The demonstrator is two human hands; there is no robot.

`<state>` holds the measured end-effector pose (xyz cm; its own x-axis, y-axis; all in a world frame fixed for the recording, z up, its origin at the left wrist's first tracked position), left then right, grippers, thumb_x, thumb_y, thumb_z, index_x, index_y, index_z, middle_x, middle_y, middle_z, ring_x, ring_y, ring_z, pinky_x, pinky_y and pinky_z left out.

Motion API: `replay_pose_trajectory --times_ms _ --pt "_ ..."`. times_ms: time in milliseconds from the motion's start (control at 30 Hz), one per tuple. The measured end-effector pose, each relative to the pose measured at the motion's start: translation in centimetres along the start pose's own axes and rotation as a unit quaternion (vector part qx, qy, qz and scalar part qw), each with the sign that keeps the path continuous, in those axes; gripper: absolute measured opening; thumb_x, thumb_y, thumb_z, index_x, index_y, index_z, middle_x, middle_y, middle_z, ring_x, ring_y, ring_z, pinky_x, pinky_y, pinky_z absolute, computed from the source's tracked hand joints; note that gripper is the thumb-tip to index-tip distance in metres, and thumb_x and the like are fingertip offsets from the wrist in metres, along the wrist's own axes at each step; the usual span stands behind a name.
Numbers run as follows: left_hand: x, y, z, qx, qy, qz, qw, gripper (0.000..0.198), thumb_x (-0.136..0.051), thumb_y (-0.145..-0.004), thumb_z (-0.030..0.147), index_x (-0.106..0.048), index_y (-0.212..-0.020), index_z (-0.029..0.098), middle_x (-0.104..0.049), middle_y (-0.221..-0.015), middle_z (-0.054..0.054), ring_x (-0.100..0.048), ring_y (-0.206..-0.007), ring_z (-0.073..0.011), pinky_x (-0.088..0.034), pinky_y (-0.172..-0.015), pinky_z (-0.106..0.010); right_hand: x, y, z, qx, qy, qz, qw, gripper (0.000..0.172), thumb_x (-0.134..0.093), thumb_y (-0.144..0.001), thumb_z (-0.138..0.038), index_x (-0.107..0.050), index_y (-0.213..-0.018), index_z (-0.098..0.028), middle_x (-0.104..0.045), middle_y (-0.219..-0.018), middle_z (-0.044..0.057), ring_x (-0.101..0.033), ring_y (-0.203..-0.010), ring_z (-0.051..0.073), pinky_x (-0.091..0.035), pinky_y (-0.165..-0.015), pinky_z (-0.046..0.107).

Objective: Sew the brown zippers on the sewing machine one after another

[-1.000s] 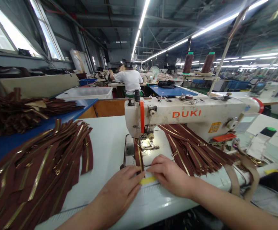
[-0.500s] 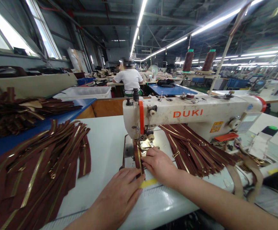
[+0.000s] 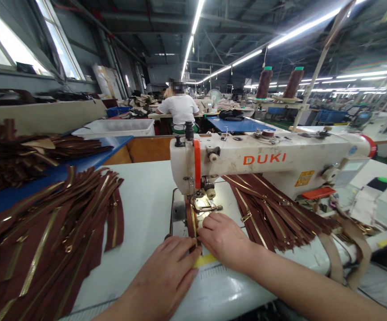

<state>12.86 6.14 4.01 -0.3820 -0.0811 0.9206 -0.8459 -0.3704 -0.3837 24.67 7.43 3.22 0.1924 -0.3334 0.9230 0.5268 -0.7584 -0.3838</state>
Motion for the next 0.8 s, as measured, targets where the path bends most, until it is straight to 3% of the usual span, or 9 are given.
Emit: replay_pose_trajectory --times_ms 333,633,800 --pt "-0.5 -1.3 -1.5 0.024 -0.032 -0.02 0.999 0.028 -0.042 -0.092 0.022 -0.06 -0.114 0.02 -0.064 -0.111 -0.007 -0.058 -0.102 -0.0231 -0.045 -0.094 -0.044 -0.1 -1.6 1.3 0.006 0.015 -0.004 1.0 0.01 -0.06 -0.086 -0.018 -0.062 -0.076 -0.016 -0.059 -0.078 0.003 -0.05 -0.08 0.02 -0.038 -0.073 0.032" --pt "-1.2 -2.6 -3.5 0.05 -0.029 -0.005 0.998 0.03 -0.04 -0.092 0.023 -0.061 -0.113 0.018 -0.064 -0.112 -0.009 -0.059 -0.103 -0.0237 -0.049 -0.093 -0.043 -0.6 -2.5 2.2 -0.001 0.012 0.003 1.0 0.009 -0.059 -0.087 -0.018 -0.063 -0.08 -0.016 -0.061 -0.08 0.004 -0.051 -0.081 0.02 -0.038 -0.073 0.031" --pt "-1.8 -2.6 -4.6 0.053 -0.035 -0.023 0.998 0.035 -0.04 -0.093 0.027 -0.06 -0.118 0.015 -0.062 -0.121 -0.011 -0.056 -0.113 -0.0241 -0.047 -0.098 -0.041 -0.5 -2.5 2.5 -0.011 0.001 0.018 1.0 0.008 -0.058 -0.087 -0.017 -0.064 -0.082 -0.016 -0.06 -0.081 0.004 -0.05 -0.081 0.02 -0.038 -0.074 0.031"
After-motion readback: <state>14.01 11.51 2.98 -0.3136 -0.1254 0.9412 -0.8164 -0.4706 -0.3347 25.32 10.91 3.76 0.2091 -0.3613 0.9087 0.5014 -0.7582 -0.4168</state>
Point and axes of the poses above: each hand's wrist, its own y-axis away from the middle knuckle, its own x-axis out of the back of the hand, z = x × y, the point moved 6 cm from there along -y, towards the middle knuckle
